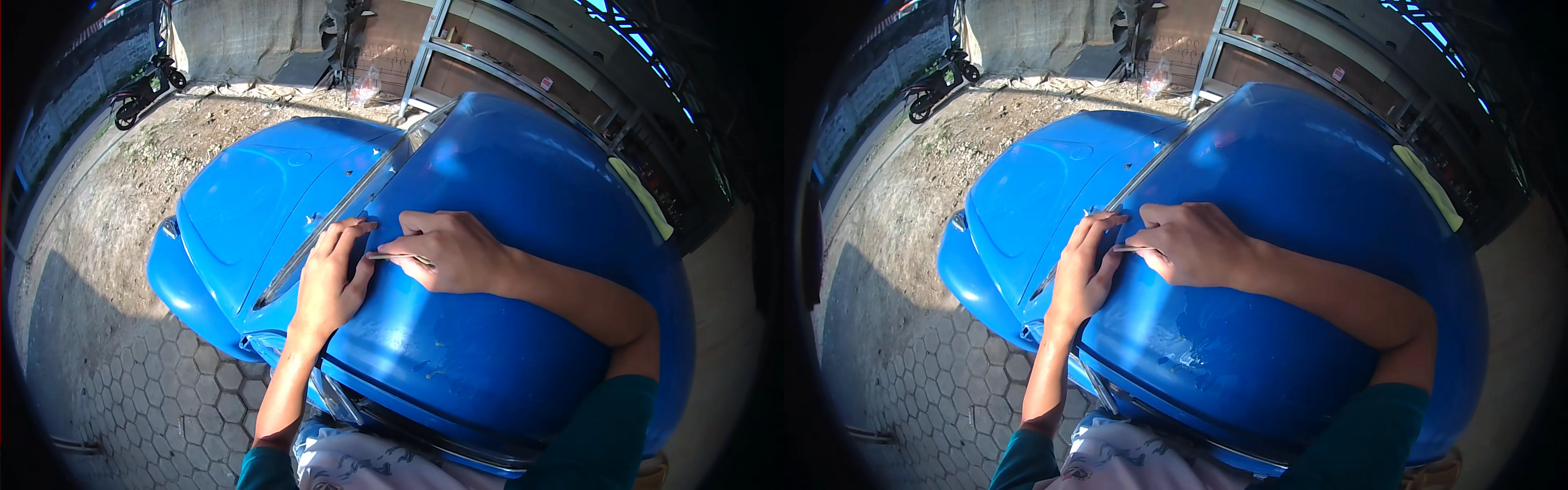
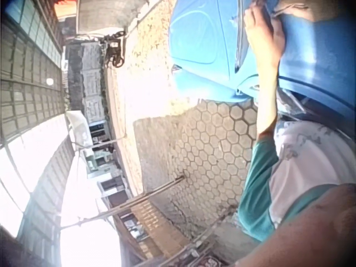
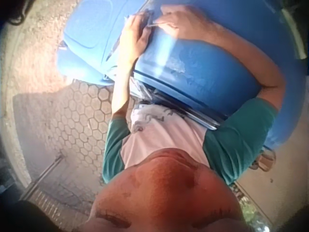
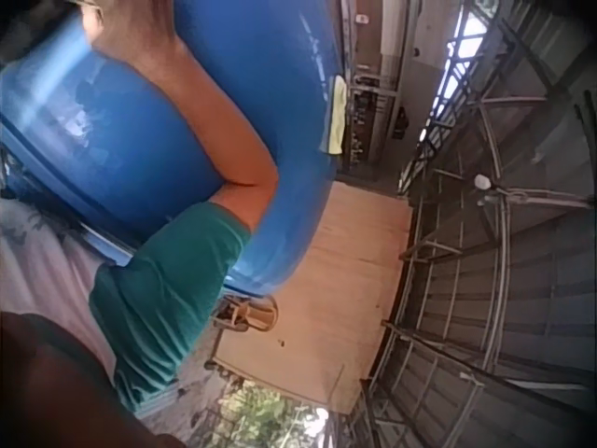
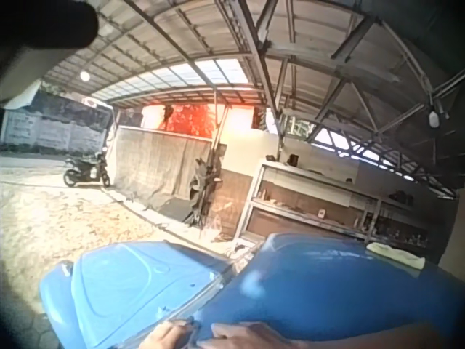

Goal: The person sands the roof and upper body of a car using sandpaper, periodically dipping the sandpaper into a bucket of water.

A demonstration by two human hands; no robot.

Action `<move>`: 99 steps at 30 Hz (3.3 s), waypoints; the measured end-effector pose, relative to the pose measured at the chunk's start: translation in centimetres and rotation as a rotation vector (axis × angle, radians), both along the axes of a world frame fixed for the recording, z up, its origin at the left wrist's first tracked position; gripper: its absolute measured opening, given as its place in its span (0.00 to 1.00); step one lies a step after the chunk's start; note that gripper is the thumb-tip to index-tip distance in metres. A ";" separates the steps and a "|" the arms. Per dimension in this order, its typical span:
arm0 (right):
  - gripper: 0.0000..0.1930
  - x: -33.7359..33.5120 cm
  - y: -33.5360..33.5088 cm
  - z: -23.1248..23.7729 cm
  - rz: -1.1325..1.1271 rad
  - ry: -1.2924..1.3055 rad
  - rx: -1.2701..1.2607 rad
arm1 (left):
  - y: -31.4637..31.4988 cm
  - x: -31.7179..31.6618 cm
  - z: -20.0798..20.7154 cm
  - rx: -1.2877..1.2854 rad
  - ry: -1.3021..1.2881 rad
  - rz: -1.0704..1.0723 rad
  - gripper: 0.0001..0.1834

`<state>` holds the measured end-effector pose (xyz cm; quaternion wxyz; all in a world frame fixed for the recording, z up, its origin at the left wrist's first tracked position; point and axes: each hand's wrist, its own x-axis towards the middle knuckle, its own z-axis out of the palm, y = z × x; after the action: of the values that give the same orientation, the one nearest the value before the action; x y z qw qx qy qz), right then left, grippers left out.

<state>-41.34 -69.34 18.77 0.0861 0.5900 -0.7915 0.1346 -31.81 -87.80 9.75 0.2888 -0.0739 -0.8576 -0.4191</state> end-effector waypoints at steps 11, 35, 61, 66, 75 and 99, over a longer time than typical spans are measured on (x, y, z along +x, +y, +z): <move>0.13 -15.2 8.8 1.4 -0.586 0.253 0.026 | -5.1 4.7 -5.8 0.038 -0.172 -0.108 0.31; 0.12 -13.1 1.0 2.3 -0.674 -0.020 0.022 | -5.6 4.8 -9.9 0.244 0.223 -0.023 0.18; 0.10 9.7 3.1 -0.4 -0.746 0.262 -0.164 | -7.9 5.4 -10.8 0.307 0.011 -0.122 0.18; 0.17 17.8 4.7 -4.3 -0.984 0.120 -0.379 | -7.5 5.4 -11.1 0.317 0.031 -0.160 0.17; 0.16 24.7 10.7 -5.9 -1.516 0.582 -0.424 | -8.3 5.3 -11.8 0.260 0.061 -0.134 0.19; 0.08 27.3 17.5 -8.0 -1.457 0.352 -1.004 | -11.0 4.6 -10.3 0.309 -0.192 -0.199 0.22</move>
<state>-14.05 -51.79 10.82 0.5172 -0.1526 -0.7928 0.2841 -27.17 -98.81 -0.57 0.1707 -0.0731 -0.7952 -0.5772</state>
